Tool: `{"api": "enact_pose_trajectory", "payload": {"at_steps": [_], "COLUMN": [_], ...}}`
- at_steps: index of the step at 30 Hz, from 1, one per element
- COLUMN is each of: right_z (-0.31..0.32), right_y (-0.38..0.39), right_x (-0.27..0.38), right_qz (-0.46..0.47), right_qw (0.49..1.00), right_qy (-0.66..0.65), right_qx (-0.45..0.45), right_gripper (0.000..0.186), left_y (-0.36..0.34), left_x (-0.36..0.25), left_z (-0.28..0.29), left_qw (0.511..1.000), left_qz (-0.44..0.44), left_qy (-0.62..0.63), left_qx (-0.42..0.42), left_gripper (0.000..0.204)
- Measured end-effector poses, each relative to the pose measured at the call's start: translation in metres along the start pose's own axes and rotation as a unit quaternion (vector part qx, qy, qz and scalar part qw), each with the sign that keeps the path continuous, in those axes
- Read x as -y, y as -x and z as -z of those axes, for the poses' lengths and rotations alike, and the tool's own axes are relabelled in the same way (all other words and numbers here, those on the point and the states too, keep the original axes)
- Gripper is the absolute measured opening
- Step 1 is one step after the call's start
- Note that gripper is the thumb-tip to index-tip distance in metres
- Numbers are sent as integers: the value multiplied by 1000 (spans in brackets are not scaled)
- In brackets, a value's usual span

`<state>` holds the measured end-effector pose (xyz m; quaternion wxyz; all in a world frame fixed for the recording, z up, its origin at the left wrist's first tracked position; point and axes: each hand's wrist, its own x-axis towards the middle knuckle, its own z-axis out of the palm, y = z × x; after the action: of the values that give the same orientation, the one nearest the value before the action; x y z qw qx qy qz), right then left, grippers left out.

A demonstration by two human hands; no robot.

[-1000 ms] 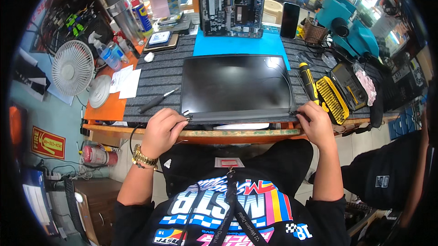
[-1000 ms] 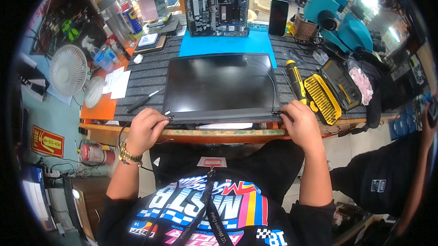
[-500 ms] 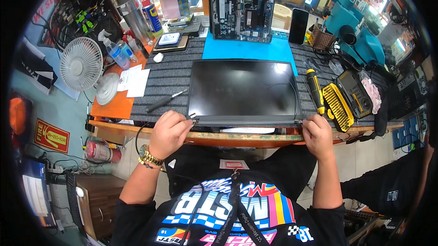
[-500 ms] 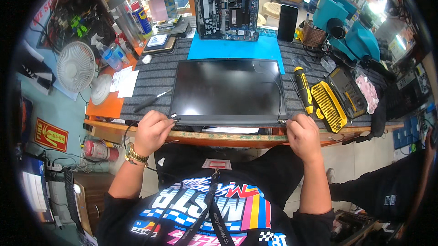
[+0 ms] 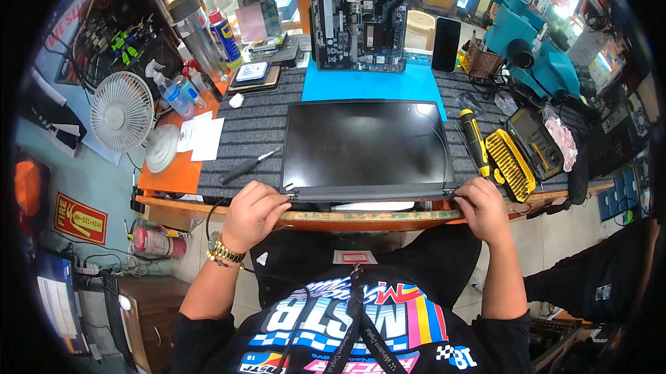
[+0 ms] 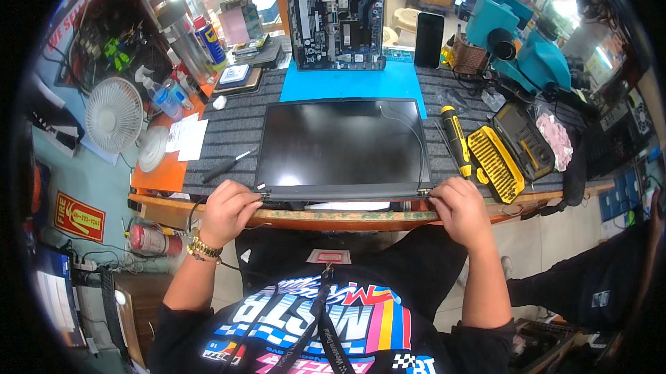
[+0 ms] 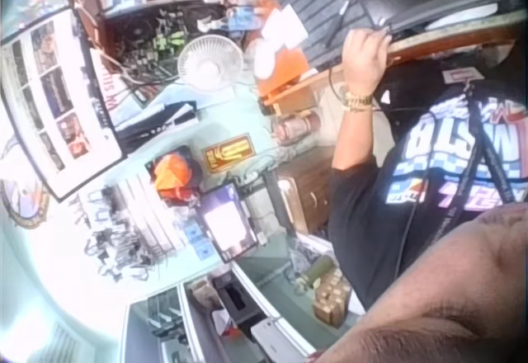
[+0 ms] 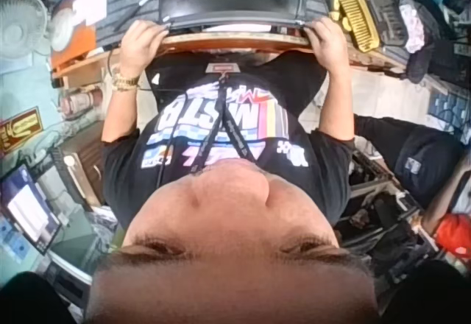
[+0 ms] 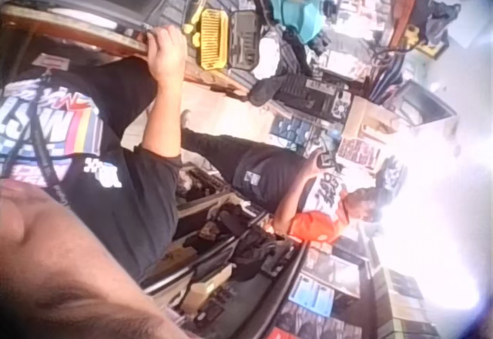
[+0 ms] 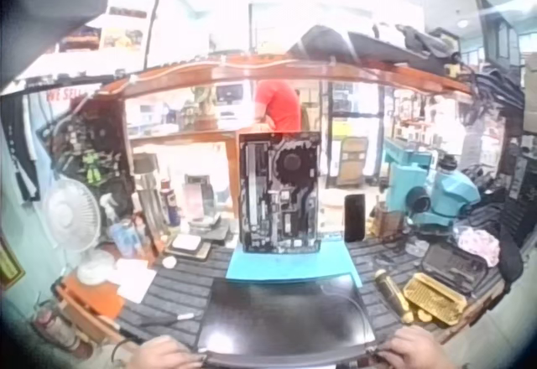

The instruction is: The person aligns a laptop screen panel into its frame, handling thin cables and a connector at the bottom edge. They use a small tool to position the cables and then press the display panel into place.

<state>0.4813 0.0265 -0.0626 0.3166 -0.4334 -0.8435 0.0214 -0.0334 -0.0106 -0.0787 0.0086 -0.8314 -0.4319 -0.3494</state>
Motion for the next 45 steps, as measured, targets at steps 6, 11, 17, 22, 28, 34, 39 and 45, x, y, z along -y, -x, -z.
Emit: {"api": "enact_pose_trajectory", "payload": {"at_steps": [6,11,17,22,28,34,39,45], "right_z": [14,22,28,24,21,12,6,-12], "right_y": [-13,-30,-62,-66,-47,-30,-21,-5], "right_x": [-10,-17,-26,-40,-19,-7,-2,5], "right_qz": [-56,-113,-189,-212,-156,-137,-92,-52], "right_qw": [990,965,923,901,951,969,984,998], "right_qy": [-85,-155,-140,-160,-168,-147,-121,-34], "right_qx": [97,181,306,342,209,141,94,20], "right_gripper": [11,8,15,15,14,18,16,12], "left_y": [-10,-23,-31,-42,-33,-25,-21,-12], "left_x": [4,11,22,21,14,10,6,12], "left_z": [6,13,17,16,18,9,6,-3], "left_qw": [997,987,945,910,965,979,984,999], "left_qz": [40,100,229,308,174,138,134,33], "left_qy": [45,95,170,187,147,114,103,25], "left_qx": [39,85,161,203,131,93,57,0], "left_gripper": [8,12,23,27,23,23,21,22]}}
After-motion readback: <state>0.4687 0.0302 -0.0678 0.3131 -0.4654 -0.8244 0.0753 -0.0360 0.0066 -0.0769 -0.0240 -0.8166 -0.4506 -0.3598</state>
